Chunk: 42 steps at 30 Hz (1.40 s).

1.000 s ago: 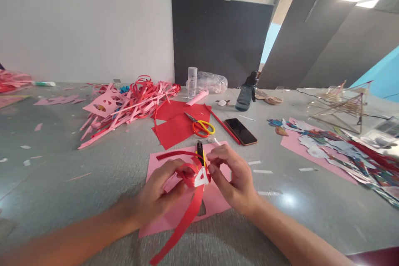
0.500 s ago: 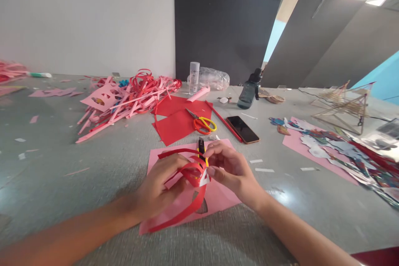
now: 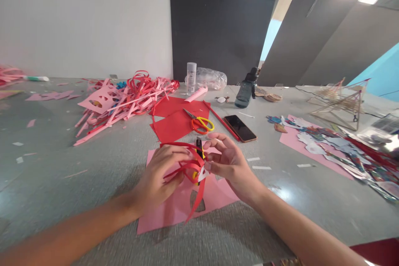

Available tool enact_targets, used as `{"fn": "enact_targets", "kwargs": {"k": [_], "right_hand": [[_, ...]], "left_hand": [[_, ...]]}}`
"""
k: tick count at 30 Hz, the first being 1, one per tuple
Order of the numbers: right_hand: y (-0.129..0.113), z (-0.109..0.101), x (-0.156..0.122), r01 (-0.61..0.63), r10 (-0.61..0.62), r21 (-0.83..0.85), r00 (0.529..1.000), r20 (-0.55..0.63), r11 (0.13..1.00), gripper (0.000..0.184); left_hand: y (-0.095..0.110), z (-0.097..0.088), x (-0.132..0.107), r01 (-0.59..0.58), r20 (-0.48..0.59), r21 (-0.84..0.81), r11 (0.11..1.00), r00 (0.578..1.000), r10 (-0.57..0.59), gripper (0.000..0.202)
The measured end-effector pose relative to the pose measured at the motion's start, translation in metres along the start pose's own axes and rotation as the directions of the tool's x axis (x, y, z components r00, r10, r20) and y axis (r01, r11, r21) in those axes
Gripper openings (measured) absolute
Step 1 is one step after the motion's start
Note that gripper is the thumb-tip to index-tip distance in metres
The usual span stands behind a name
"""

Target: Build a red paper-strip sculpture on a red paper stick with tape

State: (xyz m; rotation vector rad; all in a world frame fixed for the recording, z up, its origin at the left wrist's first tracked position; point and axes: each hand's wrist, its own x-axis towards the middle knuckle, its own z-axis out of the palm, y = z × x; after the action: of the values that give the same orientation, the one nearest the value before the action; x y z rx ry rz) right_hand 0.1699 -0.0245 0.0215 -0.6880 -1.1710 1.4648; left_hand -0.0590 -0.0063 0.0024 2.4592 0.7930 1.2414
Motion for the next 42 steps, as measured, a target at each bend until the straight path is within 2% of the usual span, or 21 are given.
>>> {"fn": "enact_targets", "kwargs": {"k": [3, 6, 9, 11, 12, 14, 16, 21, 23, 27, 30, 35, 39, 42], "right_hand": [[0.0, 0.001, 0.001, 0.053, -0.054, -0.021, 0.998, -0.042, 0.998, 0.062], [-0.001, 0.002, 0.002, 0.13, -0.135, -0.057, 0.986, -0.101, 0.99, 0.062], [-0.002, 0.003, 0.001, 0.213, -0.221, -0.068, 0.962, -0.161, 0.975, 0.06], [-0.003, 0.005, 0.0, 0.26, -0.27, -0.079, 0.944, -0.189, 0.962, 0.058], [-0.003, 0.007, 0.0, 0.277, -0.289, -0.09, 0.936, -0.199, 0.957, 0.057], [-0.004, 0.012, 0.0, 0.301, -0.32, -0.117, 0.924, -0.208, 0.946, 0.055], [-0.006, 0.018, 0.001, 0.321, -0.344, -0.139, 0.919, -0.195, 0.937, 0.052], [-0.01, 0.036, 0.01, 0.349, -0.373, -0.18, 0.92, -0.124, 0.92, 0.044], [-0.009, 0.041, 0.012, 0.363, -0.383, -0.18, 0.919, -0.09, 0.914, 0.042], [-0.003, 0.046, 0.01, 0.367, -0.381, -0.17, 0.923, -0.058, 0.914, 0.035], [0.001, 0.048, 0.003, 0.345, -0.36, -0.161, 0.93, -0.071, 0.924, 0.034], [0.002, 0.052, -0.007, 0.33, -0.351, -0.179, 0.931, -0.098, 0.927, 0.033], [0.005, 0.054, -0.011, 0.281, -0.307, -0.201, 0.945, -0.112, 0.938, 0.029], [0.007, 0.053, -0.01, 0.249, -0.285, -0.218, 0.947, -0.149, 0.944, 0.031]], "left_hand": [[0.001, 0.0, -0.003, 0.061, -0.091, 0.024, 0.998, 0.994, -0.059, 0.04], [0.0, -0.003, -0.008, 0.067, -0.151, -0.036, 0.997, 0.986, -0.071, 0.045], [0.002, -0.007, -0.013, -0.024, -0.227, -0.018, 1.0, 0.974, 0.02, 0.04], [0.006, -0.01, -0.011, -0.092, -0.19, 0.034, 0.995, 0.977, 0.097, 0.036], [0.009, -0.01, -0.009, -0.109, -0.127, 0.037, 0.993, 0.985, 0.113, 0.035], [0.015, -0.01, -0.003, -0.053, -0.016, 0.006, 0.999, 0.998, 0.053, 0.033], [0.02, -0.009, 0.004, 0.029, 0.017, -0.046, 0.999, 0.999, -0.028, 0.027], [0.031, -0.005, 0.018, 0.224, -0.069, -0.204, 0.953, 0.968, -0.242, 0.008], [0.033, -0.003, 0.02, 0.257, -0.108, -0.25, 0.934, 0.951, -0.291, 0.009], [0.035, 0.0, 0.019, 0.318, -0.211, -0.341, 0.885, 0.891, -0.402, 0.012], [0.039, -0.001, 0.018, 0.328, -0.196, -0.378, 0.866, 0.885, -0.421, 0.01], [0.047, 0.0, 0.013, 0.307, -0.136, -0.392, 0.867, 0.913, -0.385, 0.01], [0.046, 0.006, 0.007, 0.324, -0.136, -0.374, 0.869, 0.908, -0.397, 0.016], [0.045, 0.01, 0.004, 0.351, -0.118, -0.396, 0.849, 0.897, -0.426, 0.012]]}}
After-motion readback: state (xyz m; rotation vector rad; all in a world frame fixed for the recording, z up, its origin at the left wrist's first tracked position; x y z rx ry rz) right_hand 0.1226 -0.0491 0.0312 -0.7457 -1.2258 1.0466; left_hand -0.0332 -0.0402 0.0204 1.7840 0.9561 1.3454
